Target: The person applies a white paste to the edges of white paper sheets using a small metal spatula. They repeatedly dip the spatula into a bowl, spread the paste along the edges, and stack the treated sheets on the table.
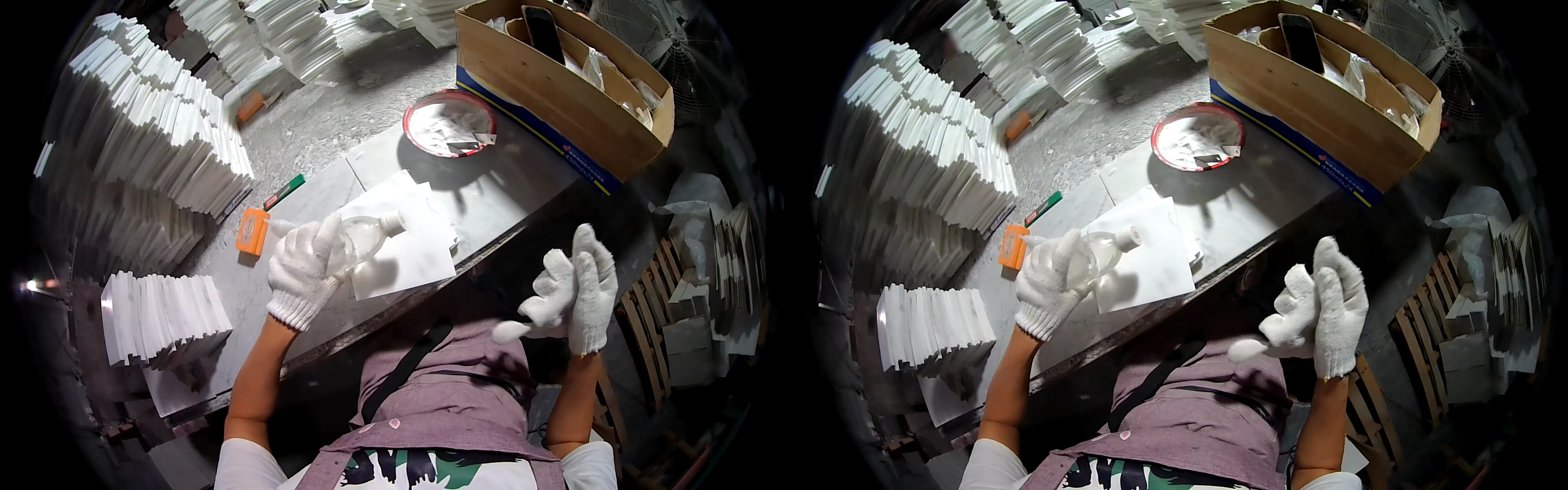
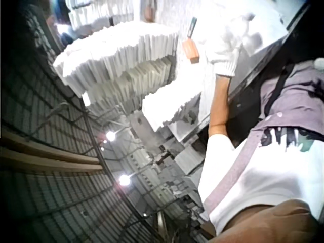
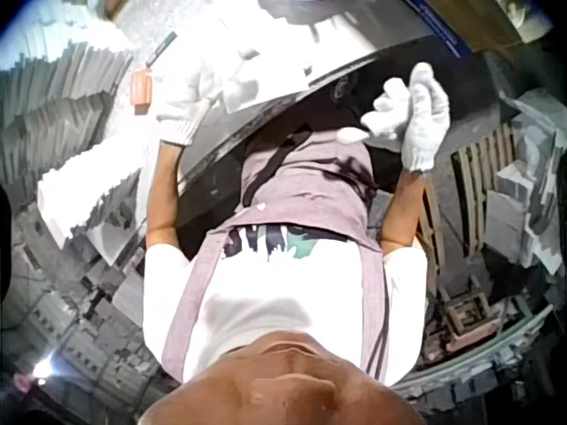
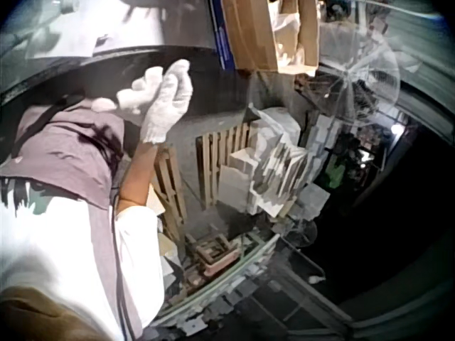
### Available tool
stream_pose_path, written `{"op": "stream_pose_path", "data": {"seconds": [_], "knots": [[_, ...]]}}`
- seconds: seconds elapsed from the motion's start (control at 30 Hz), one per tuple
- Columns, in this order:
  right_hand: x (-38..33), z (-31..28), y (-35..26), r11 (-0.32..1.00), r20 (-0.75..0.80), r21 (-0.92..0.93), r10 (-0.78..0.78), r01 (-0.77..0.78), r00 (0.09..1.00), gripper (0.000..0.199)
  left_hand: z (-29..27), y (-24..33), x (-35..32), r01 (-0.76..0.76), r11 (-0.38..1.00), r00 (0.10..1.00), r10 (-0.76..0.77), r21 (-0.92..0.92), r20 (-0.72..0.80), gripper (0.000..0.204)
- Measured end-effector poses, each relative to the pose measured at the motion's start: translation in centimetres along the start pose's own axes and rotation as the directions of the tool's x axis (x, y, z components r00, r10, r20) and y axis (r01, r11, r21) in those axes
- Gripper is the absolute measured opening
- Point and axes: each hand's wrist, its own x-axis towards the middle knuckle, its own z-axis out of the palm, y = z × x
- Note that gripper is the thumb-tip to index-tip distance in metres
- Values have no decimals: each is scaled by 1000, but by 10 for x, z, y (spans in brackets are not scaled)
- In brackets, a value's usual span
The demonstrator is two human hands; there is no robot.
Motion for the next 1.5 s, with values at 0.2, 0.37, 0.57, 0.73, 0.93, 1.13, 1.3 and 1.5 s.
{"op": "stream_pose_path", "data": {"seconds": [0.2,0.37,0.57,0.73,0.93,1.13,1.3,1.5], "knots": [[-8,-6,7,995,119,-95,20,-8,993,36,-8,15,35,-34,983,987,5,179,159,89],[-7,-9,6,998,122,-53,42,-35,992,40,-1,17,57,-96,955,985,51,280,164,78],[-10,-13,9,995,154,-85,58,-45,986,44,-2,17,65,-90,951,988,47,296,150,77],[-10,-14,8,991,158,-116,90,-72,983,45,-9,16,63,-40,977,976,-8,210,219,77],[-8,-6,8,989,140,-133,80,-61,987,45,-5,23,55,181,977,932,-208,116,298,80],[-7,2,6,974,129,-228,50,-20,990,43,7,16,42,396,918,886,-379,-10,267,82],[-2,13,-1,892,196,-441,-11,98,980,34,15,-3,7,457,797,865,-502,-394,-13,90],[11,18,5,760,318,-550,-191,345,929,30,14,-37,-74,561,513,595,-795,-650,-113,85]]}}
